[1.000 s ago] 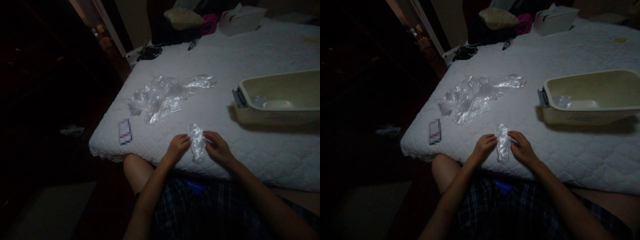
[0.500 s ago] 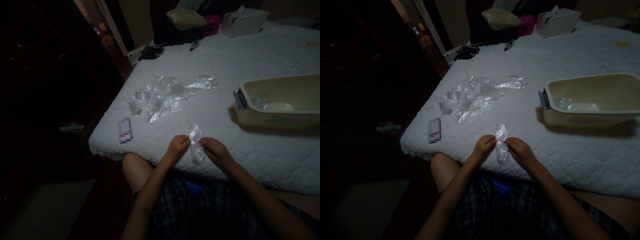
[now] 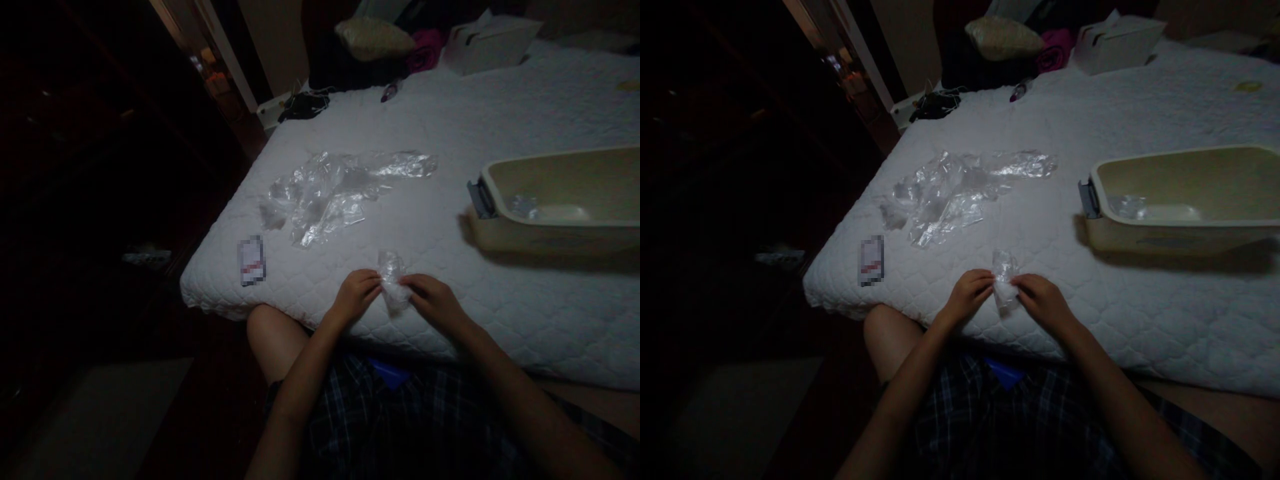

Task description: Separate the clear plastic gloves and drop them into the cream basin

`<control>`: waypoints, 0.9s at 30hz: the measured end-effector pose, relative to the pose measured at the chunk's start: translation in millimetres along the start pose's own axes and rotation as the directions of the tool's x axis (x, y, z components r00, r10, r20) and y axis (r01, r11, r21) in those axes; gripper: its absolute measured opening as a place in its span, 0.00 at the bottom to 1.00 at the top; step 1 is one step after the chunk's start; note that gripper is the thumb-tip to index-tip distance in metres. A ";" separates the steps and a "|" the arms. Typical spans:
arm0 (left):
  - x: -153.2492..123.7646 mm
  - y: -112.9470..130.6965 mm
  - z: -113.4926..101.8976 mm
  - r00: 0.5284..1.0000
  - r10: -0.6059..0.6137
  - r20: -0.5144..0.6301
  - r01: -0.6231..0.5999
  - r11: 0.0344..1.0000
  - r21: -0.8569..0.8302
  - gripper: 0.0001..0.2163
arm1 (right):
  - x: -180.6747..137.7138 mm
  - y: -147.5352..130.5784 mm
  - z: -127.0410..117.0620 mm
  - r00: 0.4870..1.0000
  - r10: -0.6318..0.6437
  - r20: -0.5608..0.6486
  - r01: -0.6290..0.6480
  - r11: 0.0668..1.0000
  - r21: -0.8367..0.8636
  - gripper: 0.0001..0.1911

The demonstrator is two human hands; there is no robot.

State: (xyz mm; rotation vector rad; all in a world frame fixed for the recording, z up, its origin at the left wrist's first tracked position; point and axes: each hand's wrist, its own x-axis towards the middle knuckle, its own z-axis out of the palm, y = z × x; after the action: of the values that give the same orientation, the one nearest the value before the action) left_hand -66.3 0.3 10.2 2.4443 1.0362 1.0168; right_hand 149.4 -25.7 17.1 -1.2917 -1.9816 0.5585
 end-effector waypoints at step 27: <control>19.5 22.9 21.5 0.910 -0.380 -0.168 0.403 0.904 0.143 0.13 | 20.0 -17.9 15.5 0.899 0.355 -0.258 -0.376 0.926 -0.036 0.14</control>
State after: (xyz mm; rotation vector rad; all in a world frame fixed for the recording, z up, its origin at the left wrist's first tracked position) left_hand -29.9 -1.6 16.4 2.1776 1.6480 0.9976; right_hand 121.6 -14.6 25.2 -1.7172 -1.5796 0.4637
